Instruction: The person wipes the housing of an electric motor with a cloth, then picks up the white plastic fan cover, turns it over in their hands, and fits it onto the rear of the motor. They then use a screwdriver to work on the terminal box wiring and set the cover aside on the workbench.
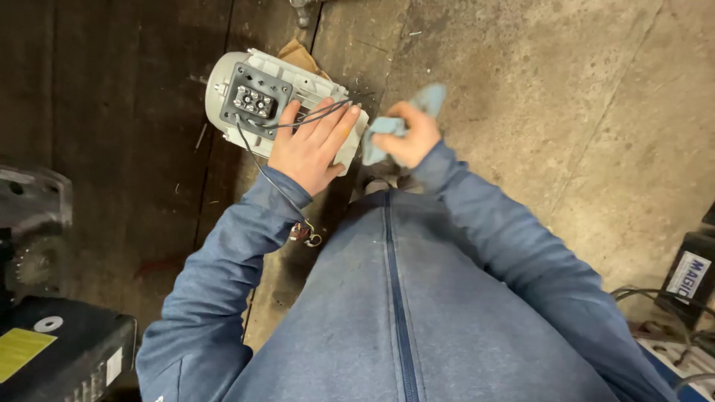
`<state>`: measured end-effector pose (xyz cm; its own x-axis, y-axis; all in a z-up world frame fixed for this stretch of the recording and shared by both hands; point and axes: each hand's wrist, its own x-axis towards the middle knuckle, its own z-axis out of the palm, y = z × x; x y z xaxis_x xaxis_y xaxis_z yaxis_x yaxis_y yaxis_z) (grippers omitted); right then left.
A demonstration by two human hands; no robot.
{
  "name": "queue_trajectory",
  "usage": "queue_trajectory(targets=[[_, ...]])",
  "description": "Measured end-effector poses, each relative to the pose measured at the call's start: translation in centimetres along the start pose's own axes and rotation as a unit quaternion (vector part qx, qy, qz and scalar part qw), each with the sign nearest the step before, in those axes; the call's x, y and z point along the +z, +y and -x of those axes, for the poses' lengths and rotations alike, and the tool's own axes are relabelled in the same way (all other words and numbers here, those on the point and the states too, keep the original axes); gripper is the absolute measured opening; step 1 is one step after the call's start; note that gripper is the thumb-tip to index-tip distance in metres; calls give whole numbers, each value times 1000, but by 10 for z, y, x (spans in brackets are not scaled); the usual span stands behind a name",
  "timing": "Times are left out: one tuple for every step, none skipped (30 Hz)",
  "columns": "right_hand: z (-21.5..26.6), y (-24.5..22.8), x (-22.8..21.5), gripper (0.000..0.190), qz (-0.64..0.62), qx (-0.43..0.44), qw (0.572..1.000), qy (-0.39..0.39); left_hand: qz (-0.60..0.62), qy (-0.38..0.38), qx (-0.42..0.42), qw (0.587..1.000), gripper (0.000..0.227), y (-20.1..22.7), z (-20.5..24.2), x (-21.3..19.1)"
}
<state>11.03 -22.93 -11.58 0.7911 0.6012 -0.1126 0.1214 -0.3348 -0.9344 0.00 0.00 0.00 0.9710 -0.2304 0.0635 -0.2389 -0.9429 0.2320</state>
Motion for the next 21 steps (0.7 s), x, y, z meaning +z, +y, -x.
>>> queue_trajectory(targets=[[-5,-13,6,38,0,0,1000,2,0,0,2,1000,104,1,-2,-2],[-10,-26,12,37,59,-24,997,31,2,-3,0,1000,105,2,-4,-4],[-15,-40,21,36,116,-50,990,57,2,-7,-6,1000,105,2,-4,-7],[-17,-48,18,36,113,-51,991,57,-1,-8,-7,1000,105,2,-3,-5],[-20,-56,15,35,140,-45,988,49,10,-4,-8,1000,103,2,-3,-3],[-23,-64,12,34,167,-40,984,42,20,1,-10,1000,102,1,-2,-1],[-24,-66,12,34,166,-38,984,42,20,0,-10,1000,102,1,-1,-1],[-26,-67,12,32,180,-33,982,40,15,5,-10,1000,100,1,1,-1],[-29,-69,8,30,197,-30,979,41,9,14,-8,1000,98,1,-1,-1],[-30,-66,10,30,199,-30,979,43,10,16,-6,1000,98,2,-2,0],[-32,-63,11,28,201,-32,977,58,7,16,-11,1000,98,2,-3,1],[-33,-60,12,27,204,-33,976,73,4,17,-16,1000,98,3,-3,1],[-40,-56,13,27,204,-36,975,74,3,19,-16,1000,98,2,-5,3],[-47,-52,13,30,227,-49,967,104,2,27,-17,999,99,2,-7,5],[-53,-49,14,34,248,-60,957,136,0,35,-17,999,99,2,-9,7],[-57,-49,11,34,248,-62,957,139,-1,37,-14,999,99,4,-8,6],[-61,-50,8,33,206,-22,965,160,-8,33,-21,999,102,4,-9,6],[-66,-51,5,32,163,18,970,180,-14,30,-28,999,105,4,-10,6],[-59,-48,-2,32,162,18,970,182,-16,30,-26,999,105,6,-8,7],[-52,-44,-9,33,124,14,979,163,-17,27,-33,999,107,7,-5,8],[-46,-40,-16,33,86,11,986,141,-17,23,-41,999,109,8,-3,10]])
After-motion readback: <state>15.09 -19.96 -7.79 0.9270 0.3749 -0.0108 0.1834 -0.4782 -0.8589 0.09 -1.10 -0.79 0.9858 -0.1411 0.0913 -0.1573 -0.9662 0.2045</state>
